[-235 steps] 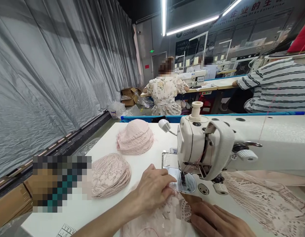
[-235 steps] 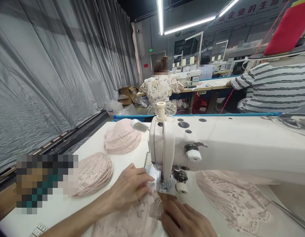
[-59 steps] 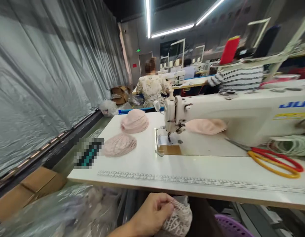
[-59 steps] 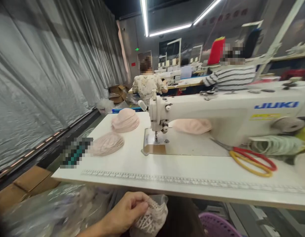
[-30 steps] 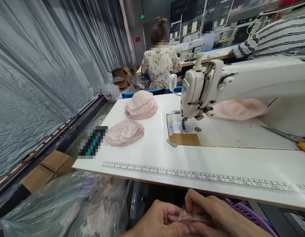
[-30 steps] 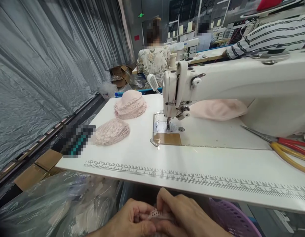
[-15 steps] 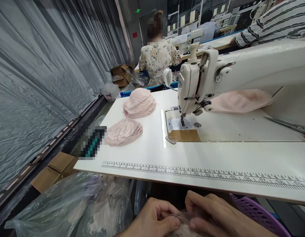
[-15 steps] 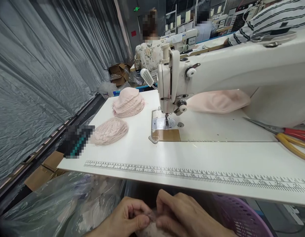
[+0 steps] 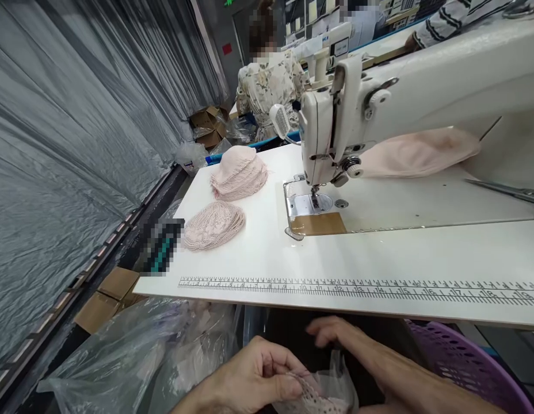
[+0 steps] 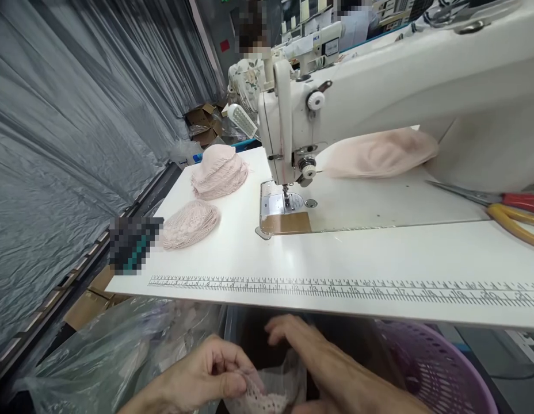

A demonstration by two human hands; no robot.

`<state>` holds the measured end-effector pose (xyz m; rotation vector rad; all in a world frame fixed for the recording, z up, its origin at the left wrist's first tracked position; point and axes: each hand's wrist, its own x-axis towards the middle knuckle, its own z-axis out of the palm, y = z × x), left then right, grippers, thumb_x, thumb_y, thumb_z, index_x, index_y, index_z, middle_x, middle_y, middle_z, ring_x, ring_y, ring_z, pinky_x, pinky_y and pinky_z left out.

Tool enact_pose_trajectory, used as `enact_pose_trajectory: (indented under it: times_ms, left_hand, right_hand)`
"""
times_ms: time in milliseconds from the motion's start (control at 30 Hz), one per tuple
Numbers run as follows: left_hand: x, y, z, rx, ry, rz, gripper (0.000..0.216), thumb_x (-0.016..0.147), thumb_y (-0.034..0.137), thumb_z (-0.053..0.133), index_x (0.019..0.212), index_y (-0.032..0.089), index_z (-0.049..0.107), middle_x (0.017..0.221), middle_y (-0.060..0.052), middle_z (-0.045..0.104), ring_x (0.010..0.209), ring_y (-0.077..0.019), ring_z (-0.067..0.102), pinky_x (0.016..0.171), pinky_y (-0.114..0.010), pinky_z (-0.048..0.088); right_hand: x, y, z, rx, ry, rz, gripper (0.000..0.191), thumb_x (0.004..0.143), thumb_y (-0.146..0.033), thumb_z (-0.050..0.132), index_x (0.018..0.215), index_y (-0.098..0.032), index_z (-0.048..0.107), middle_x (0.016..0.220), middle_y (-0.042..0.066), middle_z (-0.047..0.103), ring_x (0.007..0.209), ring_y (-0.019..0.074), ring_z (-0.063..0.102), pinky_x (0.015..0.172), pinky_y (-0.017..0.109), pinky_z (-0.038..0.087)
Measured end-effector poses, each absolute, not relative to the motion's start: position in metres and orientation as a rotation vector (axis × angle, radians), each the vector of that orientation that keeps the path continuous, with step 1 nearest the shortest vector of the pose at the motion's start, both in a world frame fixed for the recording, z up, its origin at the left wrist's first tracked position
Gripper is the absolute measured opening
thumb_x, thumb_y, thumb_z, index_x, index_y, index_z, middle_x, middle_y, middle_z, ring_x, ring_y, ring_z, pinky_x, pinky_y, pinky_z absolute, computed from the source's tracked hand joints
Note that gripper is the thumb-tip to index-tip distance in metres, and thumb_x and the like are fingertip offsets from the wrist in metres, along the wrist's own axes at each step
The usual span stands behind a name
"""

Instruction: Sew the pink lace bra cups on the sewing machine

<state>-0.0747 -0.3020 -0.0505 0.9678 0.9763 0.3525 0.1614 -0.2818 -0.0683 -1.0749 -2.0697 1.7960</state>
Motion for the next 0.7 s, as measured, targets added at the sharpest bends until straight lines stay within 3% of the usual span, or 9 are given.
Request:
enact_pose_trajectory:
  times_ms: [67, 167, 233, 367, 467, 700]
  left_hand:
    - [-0.074, -0.301, -0.049, 0.991, 0.967, 0.333, 0.046, 0.068, 0.055, 0.073, 0.088, 0.013, 0.074, 0.072, -0.006, 0.065, 0.06, -0.0074, 0.054, 0.059, -0.016, 0.04]
    - [-0.076, -0.299, -0.048, 1.004, 1.009, 0.343, 0.044, 0.069, 0.053, 0.073, 0.085, 0.012, 0.073, 0.064, -0.003, 0.063, 0.053, -0.005, 0.049, 0.055, -0.015, 0.038]
    - [-0.078, -0.299, -0.05, 1.0, 1.049, 0.381, 0.042, 0.07, 0.052, 0.073, 0.082, 0.011, 0.071, 0.061, -0.002, 0.061, 0.051, -0.0046, 0.048, 0.054, -0.015, 0.038]
    - [-0.084, -0.301, -0.054, 0.969, 1.125, 0.447, 0.044, 0.069, 0.052, 0.073, 0.081, 0.01, 0.068, 0.067, -0.003, 0.062, 0.058, -0.0068, 0.052, 0.059, -0.017, 0.039]
    - [-0.088, -0.302, -0.055, 0.963, 1.142, 0.444, 0.044, 0.07, 0.052, 0.072, 0.081, 0.01, 0.066, 0.068, -0.003, 0.061, 0.059, -0.0072, 0.051, 0.06, -0.017, 0.039]
    - [-0.078, -0.292, -0.046, 1.187, 1.077, 0.132, 0.035, 0.061, 0.033, 0.08, 0.089, 0.014, 0.071, 0.062, 0.002, 0.057, 0.053, -0.0063, 0.043, 0.053, -0.017, 0.034]
  right_hand:
    - [0.156, -0.277, -0.067, -0.956, -2.126, 1.831, 0.075, 0.061, -0.012, 0.074, 0.128, -0.027, 0.044, 0.128, 0.002, 0.046, 0.119, 0.02, 0.041, 0.099, 0.027, 0.033]
    - [0.152, -0.272, -0.067, -0.951, -2.224, 1.842, 0.039, 0.063, -0.025, 0.078, 0.099, -0.021, 0.063, 0.096, 0.002, 0.055, 0.096, 0.0214, 0.052, 0.079, 0.029, 0.043]
    - [0.155, -0.274, -0.07, -1.063, -2.206, 1.837, 0.025, 0.064, -0.03, 0.078, 0.083, -0.02, 0.065, 0.087, 0.001, 0.054, 0.087, 0.0202, 0.054, 0.072, 0.028, 0.044]
    - [0.162, -0.284, -0.076, -1.163, -2.053, 1.811, 0.028, 0.066, -0.023, 0.075, 0.092, -0.02, 0.066, 0.093, 0.002, 0.058, 0.09, 0.0193, 0.055, 0.08, 0.028, 0.043]
    - [0.16, -0.288, -0.077, -1.156, -2.0, 1.765, 0.01, 0.076, -0.028, 0.066, 0.082, -0.02, 0.065, 0.089, 0.001, 0.062, 0.09, 0.0194, 0.056, 0.082, 0.028, 0.042]
    - [0.152, -0.282, -0.071, -1.029, -2.205, 1.717, 0.021, 0.088, -0.031, 0.048, 0.076, -0.02, 0.061, 0.079, 0.0, 0.059, 0.081, 0.0169, 0.056, 0.072, 0.025, 0.042]
